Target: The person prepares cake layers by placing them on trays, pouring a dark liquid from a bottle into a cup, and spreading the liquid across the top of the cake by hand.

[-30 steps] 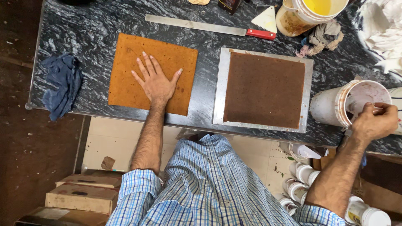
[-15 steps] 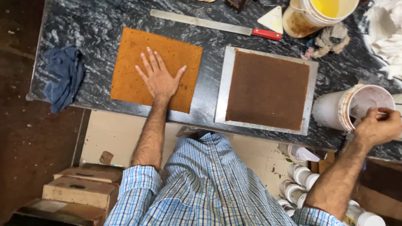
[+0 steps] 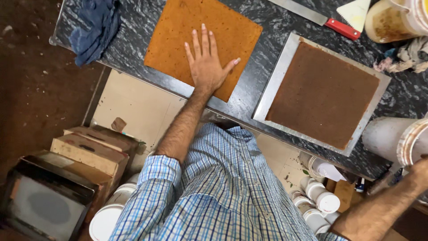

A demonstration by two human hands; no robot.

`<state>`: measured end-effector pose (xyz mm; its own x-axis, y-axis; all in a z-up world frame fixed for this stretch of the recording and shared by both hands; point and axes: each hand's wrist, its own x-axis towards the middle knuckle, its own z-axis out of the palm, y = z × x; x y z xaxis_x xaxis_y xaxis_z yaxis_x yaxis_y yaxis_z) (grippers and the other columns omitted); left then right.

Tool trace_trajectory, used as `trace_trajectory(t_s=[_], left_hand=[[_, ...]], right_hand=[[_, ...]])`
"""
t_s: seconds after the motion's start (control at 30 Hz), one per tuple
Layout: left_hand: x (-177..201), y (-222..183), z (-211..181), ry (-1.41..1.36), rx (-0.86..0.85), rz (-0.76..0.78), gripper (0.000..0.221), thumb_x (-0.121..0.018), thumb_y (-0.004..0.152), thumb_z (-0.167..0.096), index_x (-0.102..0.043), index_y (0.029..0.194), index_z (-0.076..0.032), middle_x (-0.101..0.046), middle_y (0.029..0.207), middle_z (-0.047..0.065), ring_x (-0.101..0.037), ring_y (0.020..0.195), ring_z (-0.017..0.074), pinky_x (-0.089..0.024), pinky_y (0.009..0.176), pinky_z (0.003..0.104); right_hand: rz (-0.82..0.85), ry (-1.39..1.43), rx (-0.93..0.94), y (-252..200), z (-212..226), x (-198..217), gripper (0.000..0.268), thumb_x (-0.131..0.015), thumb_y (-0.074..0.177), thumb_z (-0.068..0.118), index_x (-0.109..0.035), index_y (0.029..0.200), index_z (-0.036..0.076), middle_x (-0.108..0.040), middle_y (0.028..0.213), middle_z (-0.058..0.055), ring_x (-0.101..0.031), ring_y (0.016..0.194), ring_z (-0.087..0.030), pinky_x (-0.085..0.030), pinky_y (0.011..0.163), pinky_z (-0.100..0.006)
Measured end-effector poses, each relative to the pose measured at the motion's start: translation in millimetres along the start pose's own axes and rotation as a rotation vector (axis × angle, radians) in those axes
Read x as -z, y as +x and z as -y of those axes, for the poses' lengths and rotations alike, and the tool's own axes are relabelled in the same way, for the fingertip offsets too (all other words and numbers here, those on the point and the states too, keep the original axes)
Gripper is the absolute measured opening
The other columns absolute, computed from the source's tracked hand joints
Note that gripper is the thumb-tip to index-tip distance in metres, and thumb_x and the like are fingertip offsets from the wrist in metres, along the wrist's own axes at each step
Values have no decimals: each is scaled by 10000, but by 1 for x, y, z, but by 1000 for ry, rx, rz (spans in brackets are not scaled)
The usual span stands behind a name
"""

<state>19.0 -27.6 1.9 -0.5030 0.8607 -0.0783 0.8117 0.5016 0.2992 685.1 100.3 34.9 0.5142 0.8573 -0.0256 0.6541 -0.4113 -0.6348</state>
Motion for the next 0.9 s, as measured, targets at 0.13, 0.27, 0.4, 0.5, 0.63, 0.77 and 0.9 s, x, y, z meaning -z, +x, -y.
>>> trace_trajectory(t_s=[0.13, 0.27, 0.4, 0.5, 0.63, 0.77, 0.9], left_hand=[[-4, 0, -1, -30, -2, -23, 1117, -476, 945, -833, -232, 1639, 7, -58, 1726, 165, -28, 1599, 375, -11, 1278, 644], [-7, 5, 1, -27, -19, -43, 1114, -477, 955, -826, -222, 1643, 13, -52, 1723, 175, -23, 1595, 379, -5, 1274, 647], [-9, 4, 1, -34, -11, -24, 1111, -472, 958, -824, -215, 1645, 9, -49, 1729, 174, -12, 1601, 373, 0, 1283, 642], [-9, 3, 3, -39, -31, -32, 1153, -474, 951, -856, -210, 1653, 20, -50, 1730, 182, -6, 1599, 389, 12, 1276, 657], [0, -6, 18, -43, -108, 51, 1239, -491, 882, -907, -215, 1642, 32, -37, 1716, 209, 6, 1581, 415, 7, 1246, 676], [4, -48, 31, -2, -329, 135, 1285, -577, 782, -916, -270, 1629, 1, -57, 1710, 210, -13, 1565, 449, -56, 1231, 691], [8, -70, 38, 43, -423, 128, 1252, -655, 738, -857, -319, 1636, -51, -86, 1721, 181, -39, 1572, 448, -96, 1240, 679]], right_hand=[[4, -14, -32, -5, -2, 4, 155, -777, 947, 4, -683, 1064, 41, -637, 880, -39, -650, 721, -181, -507, 615, -363], [8, -20, -40, -1, 2, 4, 148, -773, 952, 13, -686, 1067, 41, -639, 882, -41, -651, 721, -180, -507, 614, -362], [21, -26, -42, 2, 3, 1, 142, -770, 956, 22, -688, 1070, 40, -641, 883, -43, -652, 720, -180, -507, 612, -360], [21, -36, -29, 5, 1, 1, 137, -767, 959, 29, -691, 1073, 40, -643, 885, -44, -652, 720, -179, -508, 611, -359], [25, -41, -31, 8, 0, 1, 132, -764, 964, 37, -694, 1076, 40, -645, 886, -46, -653, 720, -178, -508, 610, -357], [45, -54, -44, 9, -4, 2, 128, -760, 969, 46, -696, 1079, 39, -647, 888, -48, -654, 719, -177, -508, 609, -355], [49, -61, -62, 6, -11, 4, 124, -757, 973, 55, -699, 1082, 39, -649, 890, -50, -654, 719, -176, -508, 607, -354]])
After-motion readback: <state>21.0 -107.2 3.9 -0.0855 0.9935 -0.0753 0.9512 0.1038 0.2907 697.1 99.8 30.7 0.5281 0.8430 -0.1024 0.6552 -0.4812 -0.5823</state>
